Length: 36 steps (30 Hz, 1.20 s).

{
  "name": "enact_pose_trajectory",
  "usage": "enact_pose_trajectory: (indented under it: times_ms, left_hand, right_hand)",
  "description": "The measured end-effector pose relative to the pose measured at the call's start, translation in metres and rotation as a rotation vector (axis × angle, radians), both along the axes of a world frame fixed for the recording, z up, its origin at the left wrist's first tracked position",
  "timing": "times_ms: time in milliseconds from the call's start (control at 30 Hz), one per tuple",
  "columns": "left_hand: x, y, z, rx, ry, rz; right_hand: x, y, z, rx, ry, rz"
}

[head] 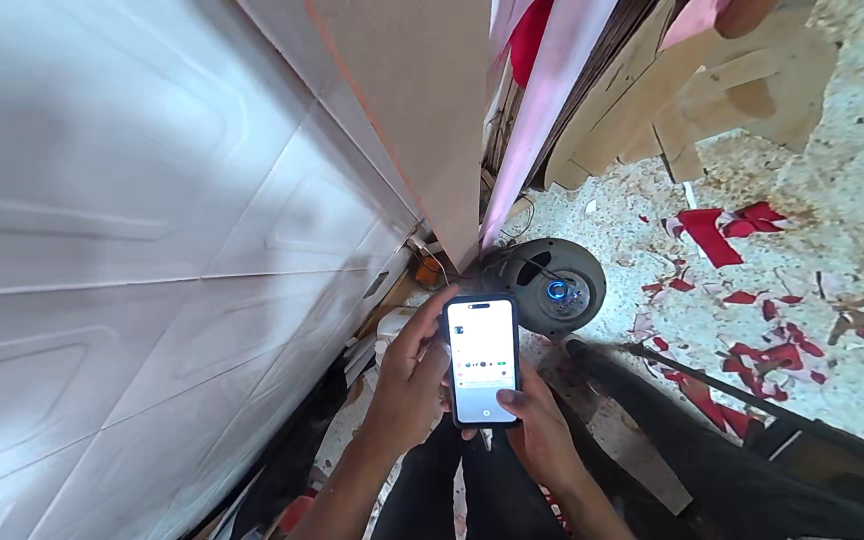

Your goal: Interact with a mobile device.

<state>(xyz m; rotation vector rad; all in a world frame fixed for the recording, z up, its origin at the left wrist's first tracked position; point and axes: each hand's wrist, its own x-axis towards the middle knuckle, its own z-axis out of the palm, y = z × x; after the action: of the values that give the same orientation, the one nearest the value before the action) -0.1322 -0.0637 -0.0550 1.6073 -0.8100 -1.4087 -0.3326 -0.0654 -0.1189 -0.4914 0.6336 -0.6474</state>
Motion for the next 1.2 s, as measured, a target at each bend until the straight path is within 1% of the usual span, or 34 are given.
enact_pose_trajectory:
  times_ms: [167, 333, 533, 767, 933, 1200]
  left_hand:
    - [-0.006, 0.004, 0.001, -0.005, -0.030, 0.009]
    - [-0.007, 0.007, 0.010, -0.028, -0.055, 0.020]
    - [0.001, 0.008, 0.022, 0.008, -0.075, -0.006]
    - [0.013, 0.009, 0.028, 0.040, -0.117, -0.029]
    - [0.017, 0.013, 0.028, 0.026, -0.116, 0.021]
    - [0.021, 0.012, 0.033, -0.006, -0.121, 0.053]
  right_hand:
    - [-0.003, 0.003, 0.004, -0.009, 0.042, -0.023]
    - [0.000, 0.006, 0.007, -0.041, 0.002, -0.019]
    - [0.008, 0.007, 0.010, -0.043, 0.011, -0.018]
    - [0.019, 0.010, 0.012, -0.051, 0.012, -0.019]
    - [0.026, 0.007, 0.018, -0.055, 0.024, 0.001]
    - [0.029, 0.003, 0.022, -0.092, 0.118, 0.021]
